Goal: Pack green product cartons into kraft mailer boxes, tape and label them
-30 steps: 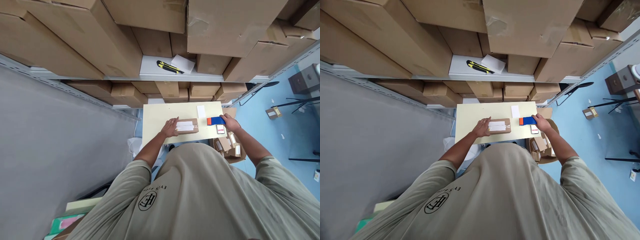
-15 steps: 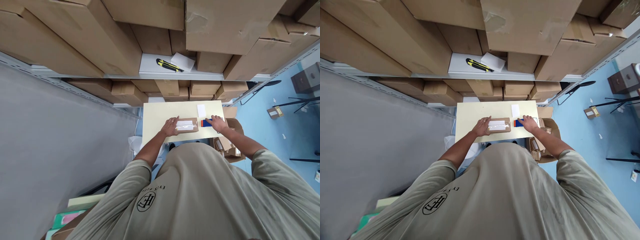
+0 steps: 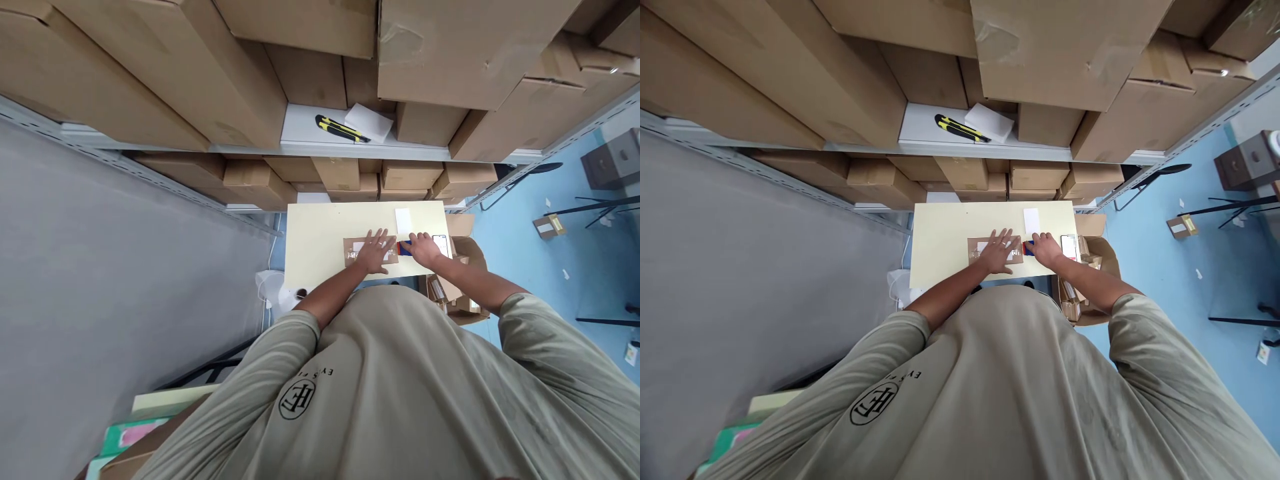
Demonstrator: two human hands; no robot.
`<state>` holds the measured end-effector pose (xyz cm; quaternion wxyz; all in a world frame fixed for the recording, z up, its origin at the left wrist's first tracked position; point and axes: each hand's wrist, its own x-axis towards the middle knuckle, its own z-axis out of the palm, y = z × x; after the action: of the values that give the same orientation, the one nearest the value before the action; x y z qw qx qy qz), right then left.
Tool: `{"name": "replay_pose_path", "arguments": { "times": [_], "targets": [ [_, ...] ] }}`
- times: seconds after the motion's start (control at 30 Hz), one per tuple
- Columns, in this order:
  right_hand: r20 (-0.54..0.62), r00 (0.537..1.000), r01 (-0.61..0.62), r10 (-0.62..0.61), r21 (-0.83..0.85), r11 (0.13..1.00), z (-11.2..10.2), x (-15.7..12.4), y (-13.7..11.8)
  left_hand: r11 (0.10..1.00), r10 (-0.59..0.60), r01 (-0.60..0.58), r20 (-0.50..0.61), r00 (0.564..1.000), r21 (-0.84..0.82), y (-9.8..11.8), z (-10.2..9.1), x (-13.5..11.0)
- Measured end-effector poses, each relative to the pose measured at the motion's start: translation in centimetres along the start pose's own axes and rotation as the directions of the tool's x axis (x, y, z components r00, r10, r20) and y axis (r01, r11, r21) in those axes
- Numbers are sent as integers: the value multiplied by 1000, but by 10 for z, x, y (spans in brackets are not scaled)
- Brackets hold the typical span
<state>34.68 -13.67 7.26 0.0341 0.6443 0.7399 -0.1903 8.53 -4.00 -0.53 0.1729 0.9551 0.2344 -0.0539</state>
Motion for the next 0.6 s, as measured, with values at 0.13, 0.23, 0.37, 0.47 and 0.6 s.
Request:
{"name": "replay_pose_path", "arguments": {
  "times": [0.13, 0.23, 0.37, 0.47, 0.6],
  "targets": [
    [16, 1000, 24, -24, -26, 999, 7, 0, -6, 1000, -4, 4, 11, 1000, -25, 12, 7, 14],
    [20, 999, 32, -32, -15, 999, 20, 9, -13, 999, 5, -5, 9, 1000, -34, 6, 7, 13],
    [56, 998, -27, 27, -6, 1000, 33, 14, -8, 999, 15, -14, 12, 1000, -42, 4, 1, 9],
    [29, 991, -129, 129, 16, 991, 31, 3, 13, 998, 17, -17, -2, 1000, -56, 6, -1, 7],
    [-45, 962, -264, 270, 105, 959, 25, -15, 41, 997, 9, -9, -1, 1000, -70, 5, -3, 7]
  ]
}}
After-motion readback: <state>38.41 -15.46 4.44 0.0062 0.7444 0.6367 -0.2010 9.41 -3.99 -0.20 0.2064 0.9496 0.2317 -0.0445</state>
